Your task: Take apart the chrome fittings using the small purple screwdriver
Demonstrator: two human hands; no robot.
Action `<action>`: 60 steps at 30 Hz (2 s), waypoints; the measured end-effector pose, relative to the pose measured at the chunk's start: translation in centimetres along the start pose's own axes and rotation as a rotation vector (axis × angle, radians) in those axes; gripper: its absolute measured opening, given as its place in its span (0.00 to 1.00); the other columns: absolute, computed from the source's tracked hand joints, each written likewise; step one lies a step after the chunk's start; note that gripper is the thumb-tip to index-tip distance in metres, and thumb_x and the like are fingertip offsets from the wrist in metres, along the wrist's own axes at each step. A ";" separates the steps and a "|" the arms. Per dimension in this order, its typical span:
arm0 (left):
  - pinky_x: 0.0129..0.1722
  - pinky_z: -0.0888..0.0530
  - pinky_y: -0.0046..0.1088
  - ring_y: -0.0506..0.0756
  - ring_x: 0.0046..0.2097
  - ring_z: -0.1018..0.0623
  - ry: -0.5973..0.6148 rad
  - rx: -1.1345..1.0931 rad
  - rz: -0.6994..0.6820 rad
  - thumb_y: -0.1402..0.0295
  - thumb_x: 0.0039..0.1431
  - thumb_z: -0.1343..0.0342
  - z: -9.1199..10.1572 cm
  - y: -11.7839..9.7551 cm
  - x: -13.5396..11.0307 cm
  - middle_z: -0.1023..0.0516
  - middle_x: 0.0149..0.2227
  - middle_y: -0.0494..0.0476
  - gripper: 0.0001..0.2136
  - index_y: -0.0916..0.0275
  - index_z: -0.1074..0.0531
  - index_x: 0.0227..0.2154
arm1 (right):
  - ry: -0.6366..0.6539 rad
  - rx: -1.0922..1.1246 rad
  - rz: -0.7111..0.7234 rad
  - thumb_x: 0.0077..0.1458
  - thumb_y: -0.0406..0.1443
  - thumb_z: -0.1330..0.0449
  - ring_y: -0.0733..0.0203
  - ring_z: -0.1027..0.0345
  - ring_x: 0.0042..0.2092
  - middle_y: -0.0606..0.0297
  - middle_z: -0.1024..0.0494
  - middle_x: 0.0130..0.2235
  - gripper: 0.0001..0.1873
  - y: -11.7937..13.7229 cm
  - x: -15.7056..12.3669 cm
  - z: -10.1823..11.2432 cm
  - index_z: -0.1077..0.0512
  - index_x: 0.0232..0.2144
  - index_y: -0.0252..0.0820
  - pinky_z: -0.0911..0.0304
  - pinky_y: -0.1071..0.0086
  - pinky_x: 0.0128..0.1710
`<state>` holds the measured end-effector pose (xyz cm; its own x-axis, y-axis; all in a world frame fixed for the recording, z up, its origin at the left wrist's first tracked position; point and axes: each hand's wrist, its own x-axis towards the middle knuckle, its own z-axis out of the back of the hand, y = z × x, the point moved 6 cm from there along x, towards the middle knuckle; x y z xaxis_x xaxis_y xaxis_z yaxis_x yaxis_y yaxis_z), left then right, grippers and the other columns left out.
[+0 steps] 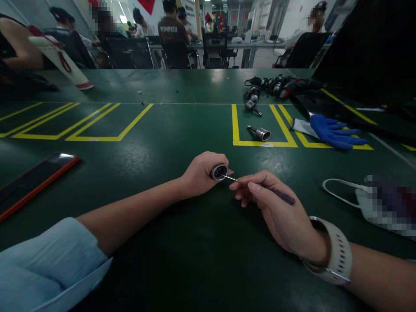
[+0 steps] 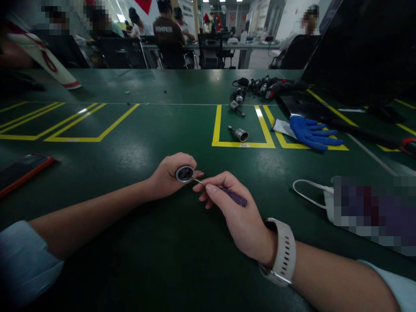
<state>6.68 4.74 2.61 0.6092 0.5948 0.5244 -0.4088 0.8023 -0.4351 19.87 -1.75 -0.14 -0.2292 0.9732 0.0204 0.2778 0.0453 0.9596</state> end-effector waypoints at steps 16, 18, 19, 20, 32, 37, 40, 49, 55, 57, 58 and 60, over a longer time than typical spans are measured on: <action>0.23 0.39 0.20 0.45 0.23 0.36 -0.001 -0.207 0.059 0.72 0.53 0.42 0.0 0.2 0.1 0.38 0.22 0.45 0.10 0.63 0.38 0.22 | -0.021 -0.033 0.073 0.59 0.37 0.44 0.61 0.32 0.39 0.65 0.23 0.40 0.06 0.6 -0.4 0.0 0.28 0.37 0.47 0.36 0.67 0.36; 0.23 0.38 0.20 0.45 0.24 0.36 0.014 -0.208 0.056 0.72 0.53 0.43 0.0 0.2 0.1 0.37 0.22 0.45 0.09 0.63 0.38 0.23 | -0.021 -0.045 0.080 0.59 0.37 0.44 0.61 0.32 0.39 0.65 0.23 0.41 0.06 0.7 -0.4 0.0 0.28 0.37 0.47 0.36 0.67 0.36; 0.23 0.38 0.20 0.45 0.24 0.35 0.028 -0.206 0.051 0.73 0.53 0.43 -0.1 0.2 0.1 0.36 0.22 0.45 0.08 0.63 0.38 0.23 | -0.019 -0.051 0.082 0.59 0.37 0.44 0.61 0.32 0.39 0.65 0.24 0.42 0.06 0.7 -0.4 -0.1 0.28 0.38 0.47 0.36 0.67 0.36; 0.24 0.38 0.20 0.46 0.24 0.35 0.044 -0.202 0.045 0.73 0.53 0.43 -0.1 0.1 0.1 0.36 0.23 0.46 0.08 0.63 0.37 0.24 | -0.017 -0.059 0.087 0.59 0.37 0.44 0.61 0.32 0.40 0.65 0.24 0.42 0.06 0.7 -0.4 -0.1 0.28 0.38 0.48 0.36 0.66 0.37; 0.24 0.38 0.20 0.45 0.24 0.35 0.099 -0.313 0.013 0.74 0.52 0.44 -0.2 -0.2 0.1 0.36 0.22 0.46 0.07 0.64 0.38 0.23 | 0.039 -0.019 0.068 0.59 0.36 0.44 0.61 0.32 0.42 0.65 0.25 0.44 0.06 0.4 -0.1 -0.4 0.29 0.39 0.49 0.35 0.66 0.36; 0.24 0.38 0.20 0.45 0.24 0.34 0.086 -0.277 0.020 0.74 0.52 0.44 -0.2 -0.1 0.1 0.36 0.23 0.46 0.07 0.64 0.37 0.24 | 0.011 -0.047 0.066 0.59 0.37 0.44 0.60 0.32 0.41 0.65 0.25 0.44 0.07 0.4 -0.2 -0.4 0.28 0.39 0.48 0.35 0.66 0.36; 0.24 0.38 0.20 0.45 0.24 0.34 0.066 -0.203 0.049 0.74 0.52 0.44 -0.2 0.1 0.0 0.36 0.23 0.46 0.08 0.64 0.38 0.23 | -0.006 -0.086 0.072 0.59 0.37 0.44 0.61 0.33 0.41 0.65 0.25 0.44 0.07 0.4 -0.2 -0.4 0.28 0.39 0.49 0.35 0.67 0.36; 0.22 0.38 0.20 0.46 0.24 0.34 0.092 -0.244 0.055 0.72 0.52 0.44 -0.1 -0.1 0.1 0.34 0.22 0.47 0.07 0.63 0.37 0.23 | 0.040 0.019 0.026 0.59 0.37 0.44 0.60 0.32 0.41 0.65 0.25 0.45 0.06 0.2 0.0 -0.4 0.28 0.39 0.48 0.35 0.67 0.36; 0.23 0.38 0.20 0.46 0.24 0.33 0.100 -0.251 0.032 0.72 0.52 0.44 -0.1 -0.2 0.1 0.35 0.22 0.47 0.07 0.63 0.37 0.23 | 0.045 0.065 0.004 0.59 0.36 0.45 0.61 0.32 0.40 0.65 0.25 0.45 0.06 0.3 0.0 -0.6 0.28 0.38 0.48 0.36 0.68 0.35; 0.23 0.38 0.21 0.46 0.24 0.33 0.102 -0.201 0.043 0.72 0.51 0.44 -0.2 -0.1 0.0 0.34 0.22 0.47 0.07 0.63 0.37 0.23 | 0.028 0.014 0.025 0.59 0.37 0.44 0.62 0.32 0.40 0.65 0.25 0.44 0.06 0.4 0.0 -0.5 0.28 0.38 0.48 0.36 0.68 0.36; 0.23 0.38 0.21 0.46 0.24 0.33 0.103 -0.169 0.050 0.72 0.51 0.44 -0.2 0.0 0.0 0.34 0.22 0.47 0.07 0.63 0.37 0.23 | 0.021 -0.016 0.038 0.59 0.36 0.44 0.62 0.32 0.40 0.65 0.25 0.44 0.06 0.4 -0.1 -0.4 0.28 0.38 0.48 0.36 0.68 0.36; 0.23 0.38 0.21 0.47 0.24 0.33 0.109 -0.116 0.058 0.71 0.51 0.45 -0.3 0.0 0.0 0.33 0.22 0.47 0.07 0.63 0.37 0.23 | 0.026 -0.041 0.046 0.59 0.36 0.43 0.62 0.32 0.40 0.65 0.25 0.45 0.06 0.4 -0.1 -0.4 0.27 0.38 0.48 0.36 0.68 0.36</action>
<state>6.86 4.71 2.37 0.6597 0.6257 0.4163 -0.3680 0.7519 -0.5470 19.61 -1.88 0.31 -0.2412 0.9679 0.0710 0.2503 -0.0087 0.9681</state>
